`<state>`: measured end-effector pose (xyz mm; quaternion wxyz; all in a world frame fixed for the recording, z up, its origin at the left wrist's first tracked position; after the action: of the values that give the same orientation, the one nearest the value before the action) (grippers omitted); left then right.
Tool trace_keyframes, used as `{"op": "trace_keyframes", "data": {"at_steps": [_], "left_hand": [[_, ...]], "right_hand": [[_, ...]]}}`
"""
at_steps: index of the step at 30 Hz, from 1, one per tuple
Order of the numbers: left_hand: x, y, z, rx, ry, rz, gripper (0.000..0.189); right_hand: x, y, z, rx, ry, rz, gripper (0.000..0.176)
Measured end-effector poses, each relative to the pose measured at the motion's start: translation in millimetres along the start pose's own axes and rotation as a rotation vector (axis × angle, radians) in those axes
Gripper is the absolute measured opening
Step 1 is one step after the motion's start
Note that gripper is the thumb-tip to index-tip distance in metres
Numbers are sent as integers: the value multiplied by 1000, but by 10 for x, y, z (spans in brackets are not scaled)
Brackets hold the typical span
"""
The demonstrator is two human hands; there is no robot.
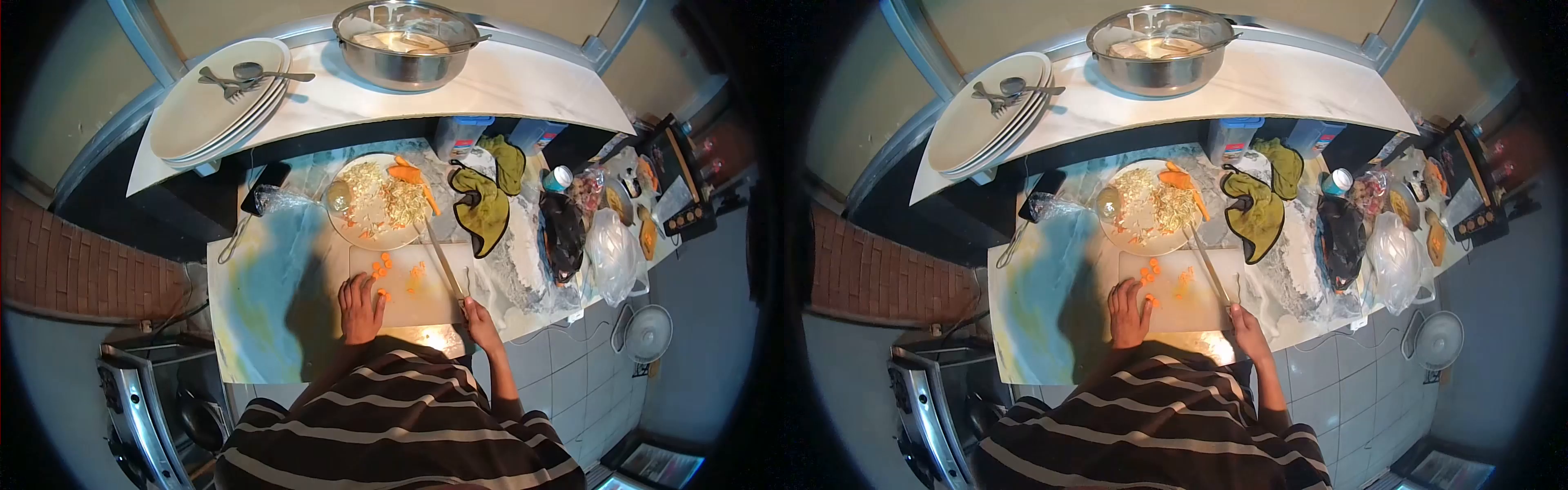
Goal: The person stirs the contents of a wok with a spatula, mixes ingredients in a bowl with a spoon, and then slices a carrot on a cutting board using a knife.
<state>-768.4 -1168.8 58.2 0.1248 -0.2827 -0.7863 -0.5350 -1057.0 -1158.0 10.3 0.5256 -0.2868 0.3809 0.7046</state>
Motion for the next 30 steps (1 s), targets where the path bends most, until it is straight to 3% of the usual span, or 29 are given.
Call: {"op": "trace_keyframes", "data": {"at_steps": [5,7,11,15,17,20,23,25,27,30], "left_hand": [[-144,-156,90,44,62,43,47],[-79,-261,172,80,-102,-269,45],[39,-56,68,54,16,-215,44],[32,-3,42,122,113,-273,48],[31,-7,52,103,106,-222,49],[-3,-28,19,102,114,-217,47],[-80,-51,62,61,126,-173,47],[-63,-54,68,78,107,-179,47],[-11,-65,67,73,79,-157,48],[-125,-112,116,52,123,-170,47]], "right_hand": [[-100,148,-227,-6,146,186,52],[-138,187,-318,-52,289,209,54],[-152,213,-340,-359,83,68,50],[-127,154,-395,-536,125,-22,46],[212,100,-562,-598,110,10,43],[233,-13,-697,-552,19,-254,42],[5,72,-627,-525,158,-53,44],[2,85,-555,-613,12,18,46],[159,116,-636,-384,61,-20,55],[92,164,-481,-327,-4,-46,58]]}}
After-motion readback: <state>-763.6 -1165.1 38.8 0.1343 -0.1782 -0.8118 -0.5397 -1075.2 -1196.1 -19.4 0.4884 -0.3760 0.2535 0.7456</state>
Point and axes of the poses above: each hand's wrist, its own z-axis away from the middle knuckle, its own y-axis out of the back of the hand, x = y × z, the point moved 8 cm from there along -z, towards the middle knuckle, and after that the axes turned 6 degrees about -y, right-handed, at the moved point
